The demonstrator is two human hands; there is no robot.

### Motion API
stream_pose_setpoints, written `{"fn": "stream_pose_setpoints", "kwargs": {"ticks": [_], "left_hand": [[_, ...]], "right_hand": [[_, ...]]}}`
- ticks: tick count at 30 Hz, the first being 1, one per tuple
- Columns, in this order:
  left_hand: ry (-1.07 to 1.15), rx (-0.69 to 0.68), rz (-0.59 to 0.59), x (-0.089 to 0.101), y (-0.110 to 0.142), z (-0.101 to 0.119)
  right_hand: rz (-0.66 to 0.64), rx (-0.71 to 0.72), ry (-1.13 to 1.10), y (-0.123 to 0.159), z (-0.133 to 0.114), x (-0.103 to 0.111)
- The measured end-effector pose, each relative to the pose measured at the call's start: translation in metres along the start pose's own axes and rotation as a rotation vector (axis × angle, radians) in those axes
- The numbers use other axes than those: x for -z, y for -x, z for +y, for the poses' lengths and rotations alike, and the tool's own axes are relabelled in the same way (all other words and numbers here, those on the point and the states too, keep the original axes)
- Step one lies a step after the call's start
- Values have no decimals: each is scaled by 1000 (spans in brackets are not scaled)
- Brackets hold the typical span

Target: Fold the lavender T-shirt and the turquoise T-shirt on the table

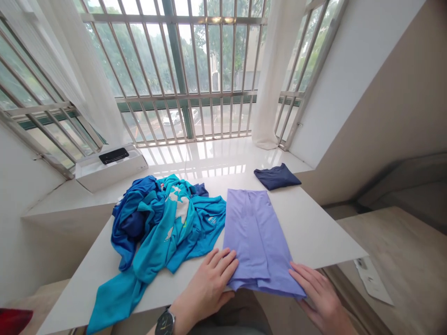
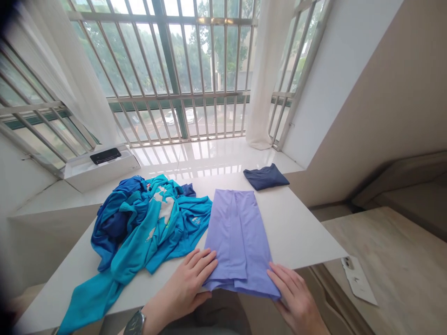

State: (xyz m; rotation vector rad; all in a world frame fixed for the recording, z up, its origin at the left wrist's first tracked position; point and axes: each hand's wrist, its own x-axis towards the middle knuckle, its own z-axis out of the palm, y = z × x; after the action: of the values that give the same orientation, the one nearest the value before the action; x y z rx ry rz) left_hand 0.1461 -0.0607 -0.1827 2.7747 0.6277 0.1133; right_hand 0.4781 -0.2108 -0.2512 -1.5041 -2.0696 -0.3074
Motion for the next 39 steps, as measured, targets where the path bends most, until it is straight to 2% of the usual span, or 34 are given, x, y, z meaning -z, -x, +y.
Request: {"fn": "stream_pose_setpoints", "kwargs": {"ticks": [4,10,12,15,18,22,24,26,29,33,39], "left_hand": [[9,-16,34,1,9,5],[70,-51,80,3,12,2],[149,-69,90,11,10,2],[357,-106,88,33,5,1],[605,-78,109,60,-13,-5],[758,66,248,78,-66,-37],[806,120,304,75,-101,-61],[720,223,343,67,-131,-83],[591,326,356,52,-160,-106],[568,336,353,41,-166,-115],[464,377,362,42,-170,-121]], "right_hand": [[68,-44,-128,2,-10,2],[119,-46,-154,-8,-22,5],[128,-45,-196,-14,-22,9],[133,-69,-320,-29,-16,21],[94,-148,-483,-54,-7,31],[44,-464,-569,-109,16,23],[21,-607,-619,-139,35,8],[-34,-692,-648,-165,56,-10],[-128,-779,-550,-188,81,-35],[-150,-816,-488,-188,93,-50],[-141,-869,-447,-183,95,-52]]}}
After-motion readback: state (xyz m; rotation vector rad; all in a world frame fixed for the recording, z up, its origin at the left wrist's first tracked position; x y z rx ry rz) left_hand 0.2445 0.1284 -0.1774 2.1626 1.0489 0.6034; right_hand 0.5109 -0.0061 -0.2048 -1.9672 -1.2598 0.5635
